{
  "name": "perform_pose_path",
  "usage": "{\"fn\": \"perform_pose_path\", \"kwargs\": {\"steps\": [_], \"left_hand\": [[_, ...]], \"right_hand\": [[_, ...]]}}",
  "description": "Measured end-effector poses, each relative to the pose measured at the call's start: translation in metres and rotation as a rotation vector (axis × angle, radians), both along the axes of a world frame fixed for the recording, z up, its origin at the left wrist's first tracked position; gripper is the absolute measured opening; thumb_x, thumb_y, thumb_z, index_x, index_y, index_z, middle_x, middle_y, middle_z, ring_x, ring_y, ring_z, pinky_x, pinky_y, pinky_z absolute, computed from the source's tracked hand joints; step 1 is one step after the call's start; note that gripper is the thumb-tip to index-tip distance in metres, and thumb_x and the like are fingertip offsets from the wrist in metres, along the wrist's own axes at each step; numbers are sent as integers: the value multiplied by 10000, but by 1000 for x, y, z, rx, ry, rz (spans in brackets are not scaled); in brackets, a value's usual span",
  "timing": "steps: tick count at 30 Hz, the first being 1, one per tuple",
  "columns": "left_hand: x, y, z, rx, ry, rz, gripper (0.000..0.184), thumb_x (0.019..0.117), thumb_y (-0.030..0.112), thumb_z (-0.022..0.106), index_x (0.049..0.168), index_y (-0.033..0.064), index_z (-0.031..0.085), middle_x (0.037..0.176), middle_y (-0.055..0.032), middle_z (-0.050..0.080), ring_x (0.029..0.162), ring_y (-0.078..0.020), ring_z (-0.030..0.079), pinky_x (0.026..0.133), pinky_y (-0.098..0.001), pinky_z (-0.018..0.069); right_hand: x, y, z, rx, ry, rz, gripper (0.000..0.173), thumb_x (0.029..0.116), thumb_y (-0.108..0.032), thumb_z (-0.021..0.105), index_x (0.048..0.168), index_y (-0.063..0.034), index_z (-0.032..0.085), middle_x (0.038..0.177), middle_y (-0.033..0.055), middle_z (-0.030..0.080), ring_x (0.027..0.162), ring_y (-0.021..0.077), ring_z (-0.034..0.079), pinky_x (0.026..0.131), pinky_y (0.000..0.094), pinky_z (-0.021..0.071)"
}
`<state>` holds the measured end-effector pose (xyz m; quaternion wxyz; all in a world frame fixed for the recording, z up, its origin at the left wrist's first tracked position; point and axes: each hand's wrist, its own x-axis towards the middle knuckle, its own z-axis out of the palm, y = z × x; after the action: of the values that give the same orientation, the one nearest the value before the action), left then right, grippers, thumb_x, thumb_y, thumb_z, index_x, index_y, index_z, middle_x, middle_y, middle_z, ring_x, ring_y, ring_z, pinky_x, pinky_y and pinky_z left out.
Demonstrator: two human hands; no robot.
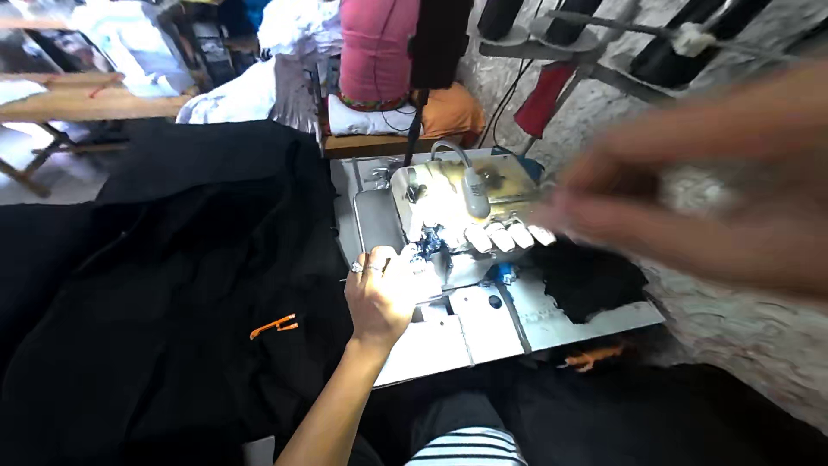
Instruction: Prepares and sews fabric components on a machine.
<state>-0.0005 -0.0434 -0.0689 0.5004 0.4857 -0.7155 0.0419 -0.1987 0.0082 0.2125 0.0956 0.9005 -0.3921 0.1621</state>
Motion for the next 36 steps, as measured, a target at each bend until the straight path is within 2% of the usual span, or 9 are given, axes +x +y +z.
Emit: {"fn": "perform_pose_path", "kwargs": {"steps": [4, 6, 10, 15, 21, 28, 33, 34, 36], "left_hand": [[1, -1, -2, -46, 6, 14, 214, 908, 240, 616, 964, 175, 812, 1010, -45, 726, 914, -201, 671, 752, -352, 542], [1, 0, -1, -64, 3, 23, 227, 914, 247, 611, 997, 184, 813, 1052, -48, 738, 924, -200, 681, 772, -351, 552], [3, 0, 3, -77, -6, 28, 244, 925, 243, 604, 1032, 179, 815, 1104, -38, 752, 921, -198, 688, 782, -352, 547], [2, 0, 0, -83, -26, 3, 274, 940, 250, 580, 1083, 137, 785, 1048, -12, 771, 961, -160, 702, 825, -330, 543], [-1, 1, -4, -87, -79, 17, 281, 920, 262, 575, 1039, 140, 797, 1043, -14, 780, 984, -190, 707, 855, -371, 539], [-2, 6, 1, 5, -174, -30, 268, 969, 209, 553, 1092, 187, 790, 1119, 35, 765, 1085, -148, 685, 957, -367, 519], [28, -5, 19, 195, 108, -190, 234, 922, 60, 613, 991, 177, 802, 1206, 47, 733, 1122, -148, 662, 939, -411, 555], [36, -9, 23, 193, 167, -181, 204, 933, 47, 622, 996, 132, 796, 1201, -2, 728, 1133, -175, 663, 960, -435, 553], [43, -7, 41, 299, 172, -174, 190, 950, 164, 681, 1106, 125, 782, 1176, -59, 700, 1116, -201, 652, 957, -450, 543]], "right_hand": [[71, -118, 1, 247, 486, -102, 541, 861, -618, 725, 1125, -146, 726, 996, 87, 676, 917, 281, 669, 785, 540, 549], [88, -158, -19, 383, 719, -160, 556, 790, -561, 837, 1039, -72, 745, 951, 171, 684, 925, 389, 672, 793, 650, 532], [101, -183, -24, 436, 957, -52, 545, 799, -591, 818, 994, -87, 746, 926, 107, 685, 950, 309, 644, 922, 612, 431], [94, -185, -23, 399, 1021, 27, 491, 859, -608, 748, 848, -117, 746, 829, 86, 667, 837, 295, 660, 746, 577, 512], [110, -151, -20, 155, 1115, -16, 517, 836, -575, 776, 733, -73, 704, 805, 132, 632, 849, 353, 642, 738, 557, 503], [117, -130, -21, 61, 1133, -88, 504, 845, -502, 795, 781, -12, 697, 899, 163, 661, 925, 360, 649, 839, 536, 495], [104, -100, -11, 189, 670, -233, 543, 867, -493, 792, 1158, -41, 719, 1176, 253, 660, 1149, 472, 601, 935, 683, 455], [97, -80, -9, 173, 454, -145, 590, 889, -512, 761, 1275, -71, 688, 1262, 213, 651, 1218, 424, 588, 995, 652, 452], [92, -11, -19, 202, -111, 93, 499, 934, -438, 713, 1320, -123, 673, 1244, 45, 692, 1182, 172, 634, 1023, 406, 513]]}}
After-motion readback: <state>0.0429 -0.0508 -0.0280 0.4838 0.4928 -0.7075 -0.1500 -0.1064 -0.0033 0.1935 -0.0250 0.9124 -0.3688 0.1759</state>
